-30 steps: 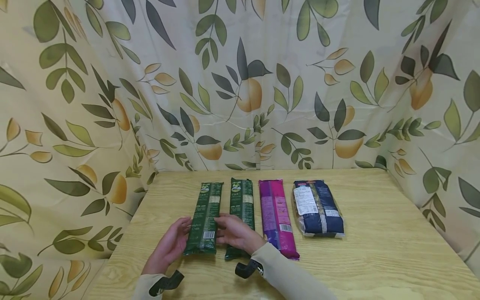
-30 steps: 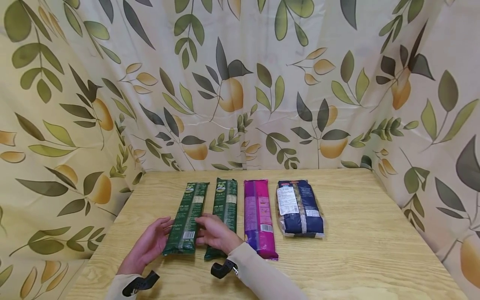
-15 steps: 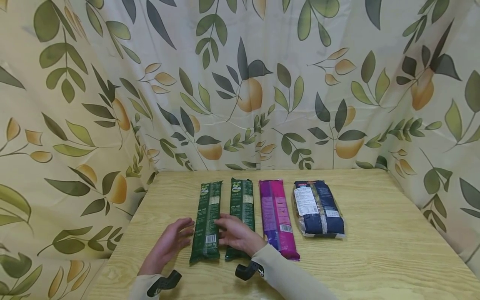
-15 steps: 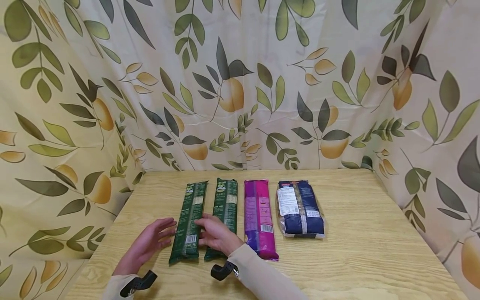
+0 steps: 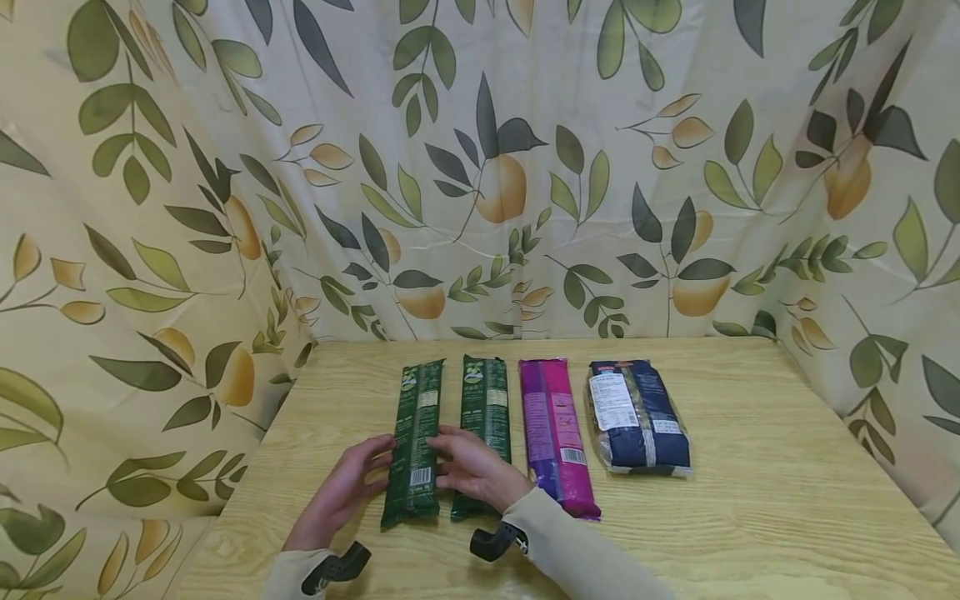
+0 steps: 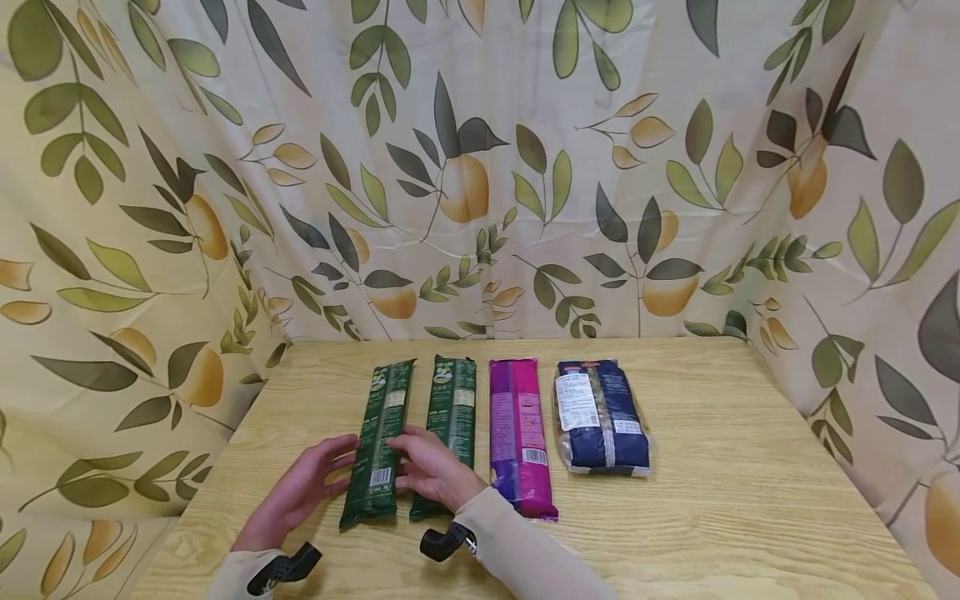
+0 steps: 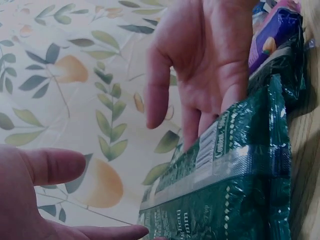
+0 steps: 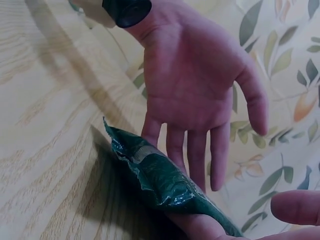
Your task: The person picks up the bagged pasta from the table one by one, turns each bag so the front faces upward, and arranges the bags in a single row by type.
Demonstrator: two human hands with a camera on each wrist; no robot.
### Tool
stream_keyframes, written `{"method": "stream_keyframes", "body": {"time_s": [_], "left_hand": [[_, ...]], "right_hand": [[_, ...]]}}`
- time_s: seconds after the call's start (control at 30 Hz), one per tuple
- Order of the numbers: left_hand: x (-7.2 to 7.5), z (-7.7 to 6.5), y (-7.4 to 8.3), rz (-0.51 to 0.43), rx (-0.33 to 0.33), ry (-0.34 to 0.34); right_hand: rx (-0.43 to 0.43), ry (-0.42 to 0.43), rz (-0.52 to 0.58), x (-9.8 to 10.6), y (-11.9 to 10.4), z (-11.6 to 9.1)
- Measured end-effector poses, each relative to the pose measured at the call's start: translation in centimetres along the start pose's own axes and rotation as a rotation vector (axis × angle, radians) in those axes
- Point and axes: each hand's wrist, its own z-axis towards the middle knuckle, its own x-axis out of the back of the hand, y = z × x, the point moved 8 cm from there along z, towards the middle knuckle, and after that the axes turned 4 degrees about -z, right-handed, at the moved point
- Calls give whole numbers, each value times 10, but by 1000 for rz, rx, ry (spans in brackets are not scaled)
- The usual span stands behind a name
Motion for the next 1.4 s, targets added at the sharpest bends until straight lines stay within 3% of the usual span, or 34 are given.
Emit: {"method": "stream_keyframes", "body": {"time_s": [1.4], "left_hand": [[-20, 3, -4, -72, -14, -176]], "right_hand": [[11, 9, -29, -10, -16, -16]]}}
